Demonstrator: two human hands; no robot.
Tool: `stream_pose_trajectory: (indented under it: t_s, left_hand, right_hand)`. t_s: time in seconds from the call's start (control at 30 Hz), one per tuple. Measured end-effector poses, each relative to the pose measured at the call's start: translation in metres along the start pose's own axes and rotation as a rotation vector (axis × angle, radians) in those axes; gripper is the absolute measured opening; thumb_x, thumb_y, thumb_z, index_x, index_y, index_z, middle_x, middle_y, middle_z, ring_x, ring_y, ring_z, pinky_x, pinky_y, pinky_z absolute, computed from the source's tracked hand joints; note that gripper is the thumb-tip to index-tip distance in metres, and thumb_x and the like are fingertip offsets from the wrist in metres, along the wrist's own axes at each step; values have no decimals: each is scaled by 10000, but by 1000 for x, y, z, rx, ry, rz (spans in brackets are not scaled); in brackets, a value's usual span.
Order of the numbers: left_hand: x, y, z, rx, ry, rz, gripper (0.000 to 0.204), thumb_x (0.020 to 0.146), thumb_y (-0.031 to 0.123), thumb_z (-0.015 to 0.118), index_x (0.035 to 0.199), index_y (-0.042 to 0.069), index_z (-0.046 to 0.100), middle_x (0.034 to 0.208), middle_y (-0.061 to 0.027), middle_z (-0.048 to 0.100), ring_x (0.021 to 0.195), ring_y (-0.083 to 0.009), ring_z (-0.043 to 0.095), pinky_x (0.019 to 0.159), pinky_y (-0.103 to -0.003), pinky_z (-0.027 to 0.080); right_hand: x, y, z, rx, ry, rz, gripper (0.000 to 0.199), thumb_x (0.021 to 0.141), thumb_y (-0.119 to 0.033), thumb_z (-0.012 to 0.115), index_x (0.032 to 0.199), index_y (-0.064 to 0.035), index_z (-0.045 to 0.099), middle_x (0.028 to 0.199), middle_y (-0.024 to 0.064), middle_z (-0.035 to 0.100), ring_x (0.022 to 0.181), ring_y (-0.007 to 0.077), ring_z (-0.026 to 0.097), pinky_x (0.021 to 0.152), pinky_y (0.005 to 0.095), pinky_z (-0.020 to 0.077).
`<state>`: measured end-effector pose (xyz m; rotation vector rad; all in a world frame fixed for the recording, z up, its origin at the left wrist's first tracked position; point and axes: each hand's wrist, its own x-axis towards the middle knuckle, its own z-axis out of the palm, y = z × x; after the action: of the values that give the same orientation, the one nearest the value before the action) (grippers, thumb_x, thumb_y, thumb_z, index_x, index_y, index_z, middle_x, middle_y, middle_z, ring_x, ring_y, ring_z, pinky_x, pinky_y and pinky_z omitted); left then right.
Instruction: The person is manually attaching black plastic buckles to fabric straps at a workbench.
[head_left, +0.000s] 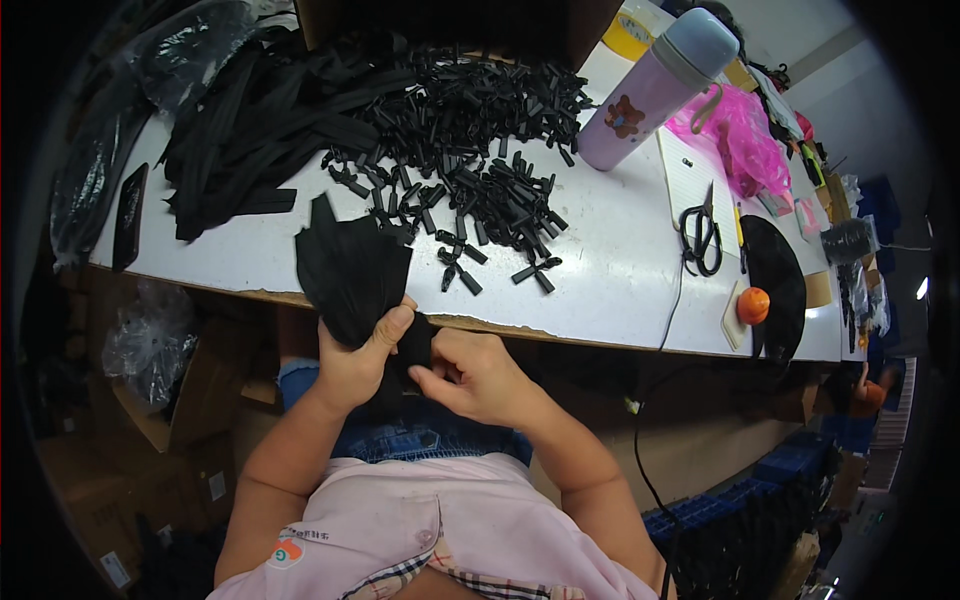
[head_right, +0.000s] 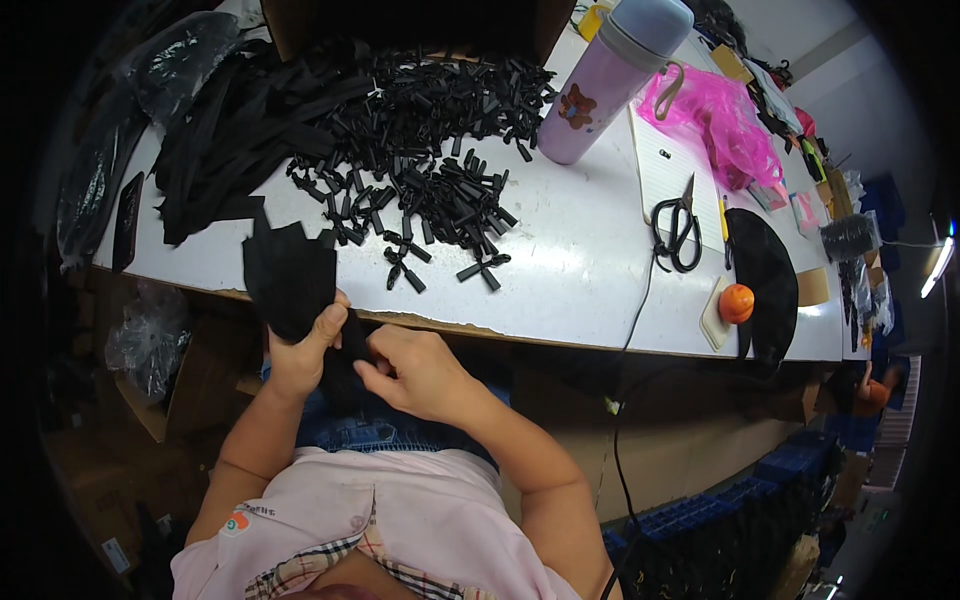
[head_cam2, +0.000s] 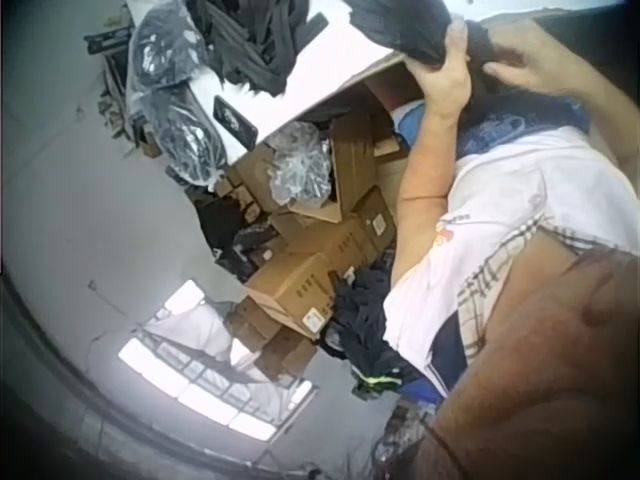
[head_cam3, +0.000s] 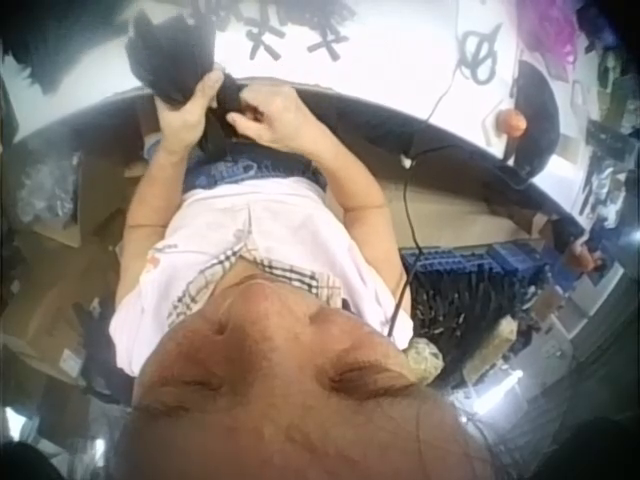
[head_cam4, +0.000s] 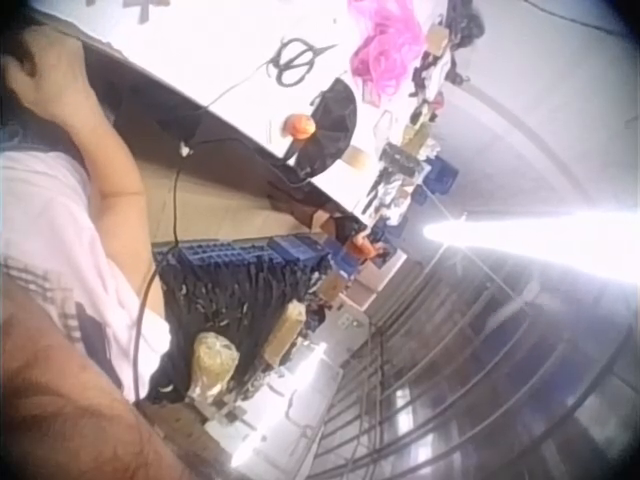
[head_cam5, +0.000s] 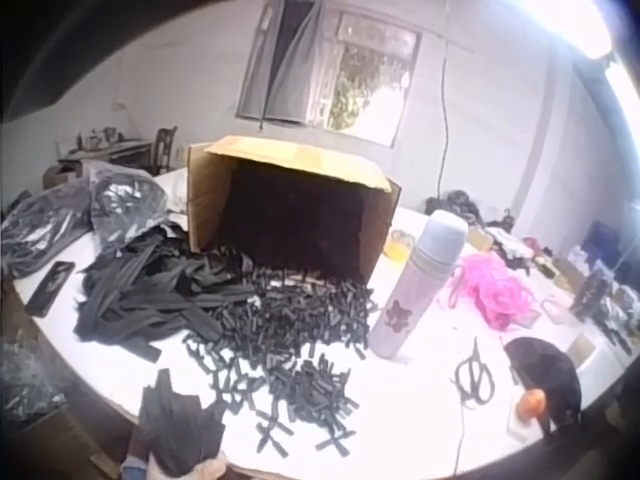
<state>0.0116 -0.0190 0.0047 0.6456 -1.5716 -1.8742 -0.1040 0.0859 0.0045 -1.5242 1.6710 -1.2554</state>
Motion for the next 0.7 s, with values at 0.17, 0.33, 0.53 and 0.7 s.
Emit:
stream_pose_trajectory:
  t_s: [0.17,0.33,0.53,0.7]
  left_hand:
    - [-5,-8,3,24,-112,-60,152,761,75,589,897,10,570,817,-29,588,741,-88,533,660,-224,434]
    - [-6,-12,0,-15,-255,-142,280,671,60,678,923,32,560,830,-22,573,731,-86,520,675,-218,429]
    - [-9,-9,-6,-211,-189,-90,338,674,59,676,977,40,527,868,-18,541,789,-83,497,697,-211,415]
    - [-13,-2,2,-50,-76,-24,218,731,48,613,932,37,528,838,-24,525,754,-110,495,655,-235,408]
  right_hand:
    - [14,-23,-4,-16,450,-181,203,642,-57,665,825,-35,580,684,34,489,494,81,408,412,197,311]
    - [9,-13,-12,167,325,-215,171,685,-17,621,846,-2,565,713,68,510,574,114,497,500,202,400]
    - [-4,-12,-2,595,164,138,76,791,-63,548,800,13,547,674,-1,532,570,24,451,507,151,376]
    - [-2,-5,7,637,227,182,66,797,-46,526,804,17,543,655,16,532,509,33,438,454,153,356]
